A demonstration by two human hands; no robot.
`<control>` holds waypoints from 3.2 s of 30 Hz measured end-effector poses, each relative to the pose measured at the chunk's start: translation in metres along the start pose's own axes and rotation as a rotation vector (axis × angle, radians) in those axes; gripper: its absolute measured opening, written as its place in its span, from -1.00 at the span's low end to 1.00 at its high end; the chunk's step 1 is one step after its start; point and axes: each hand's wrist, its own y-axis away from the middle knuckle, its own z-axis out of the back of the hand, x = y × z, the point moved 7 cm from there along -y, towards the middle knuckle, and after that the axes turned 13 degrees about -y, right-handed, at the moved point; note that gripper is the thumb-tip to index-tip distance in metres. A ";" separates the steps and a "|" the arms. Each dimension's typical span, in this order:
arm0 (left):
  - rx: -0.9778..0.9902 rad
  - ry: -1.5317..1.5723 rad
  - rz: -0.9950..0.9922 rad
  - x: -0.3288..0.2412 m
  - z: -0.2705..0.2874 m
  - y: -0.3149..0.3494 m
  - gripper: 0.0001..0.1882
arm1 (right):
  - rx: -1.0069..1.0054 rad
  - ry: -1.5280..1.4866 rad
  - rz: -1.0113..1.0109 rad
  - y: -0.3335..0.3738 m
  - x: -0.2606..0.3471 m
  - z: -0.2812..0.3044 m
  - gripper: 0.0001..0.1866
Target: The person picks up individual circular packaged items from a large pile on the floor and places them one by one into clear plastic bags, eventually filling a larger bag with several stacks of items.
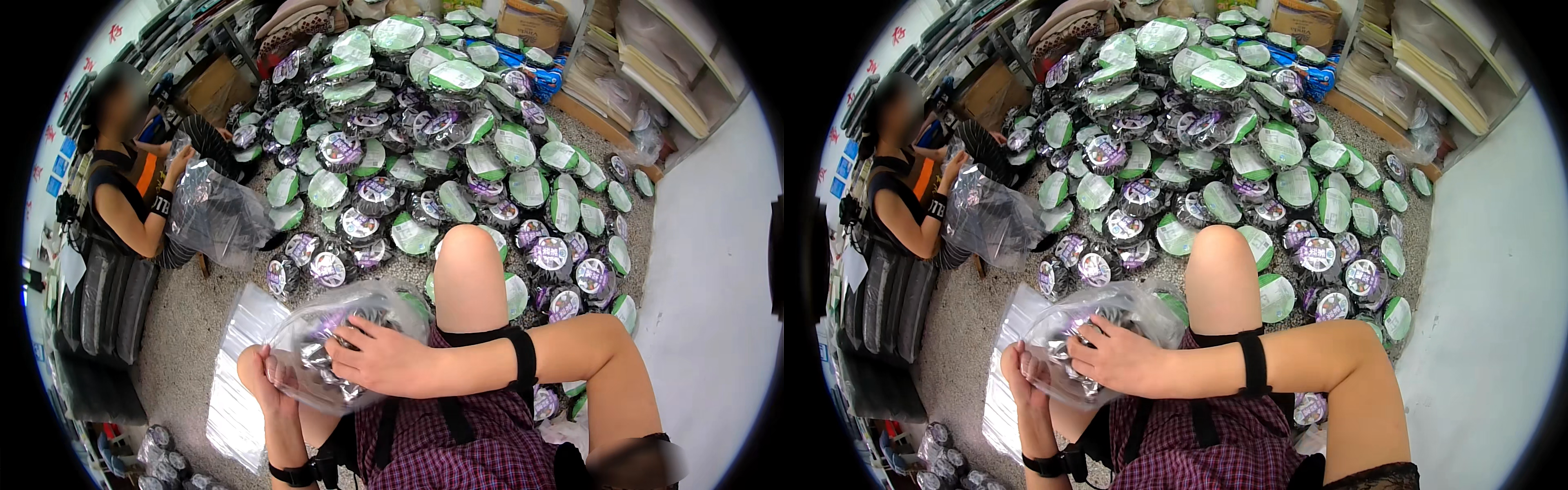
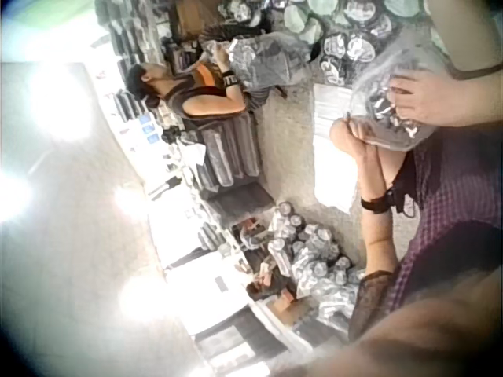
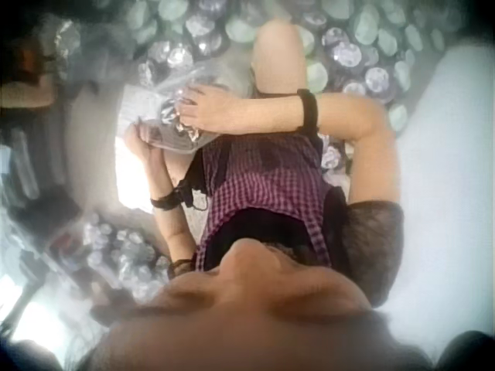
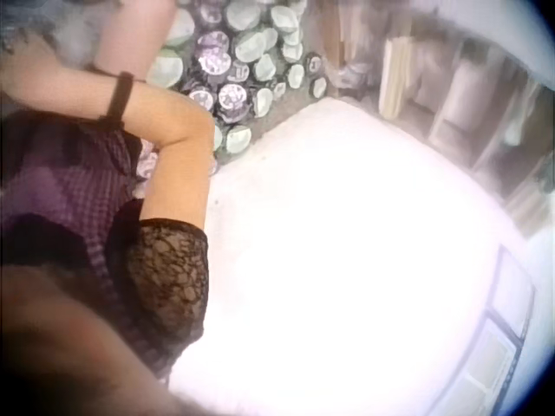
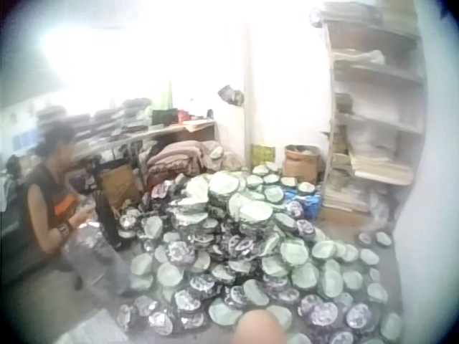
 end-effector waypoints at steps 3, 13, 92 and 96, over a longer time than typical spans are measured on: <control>0.393 -0.098 0.126 -0.013 -0.109 0.064 -0.67 | 0.560 -0.359 -0.225 0.006 -0.053 -0.065 -0.59; 0.208 -0.677 -0.140 -0.019 -0.051 0.001 -0.58 | 0.045 -0.513 -0.190 0.014 -0.107 0.036 -0.76; -0.010 -0.393 0.160 -0.092 -0.080 0.121 -0.45 | 0.110 -0.643 -1.110 0.121 -0.386 -0.196 -0.58; -0.149 -0.482 0.165 -0.073 -0.078 0.108 -0.56 | 0.085 -0.208 -0.703 0.122 -0.348 -0.220 -0.57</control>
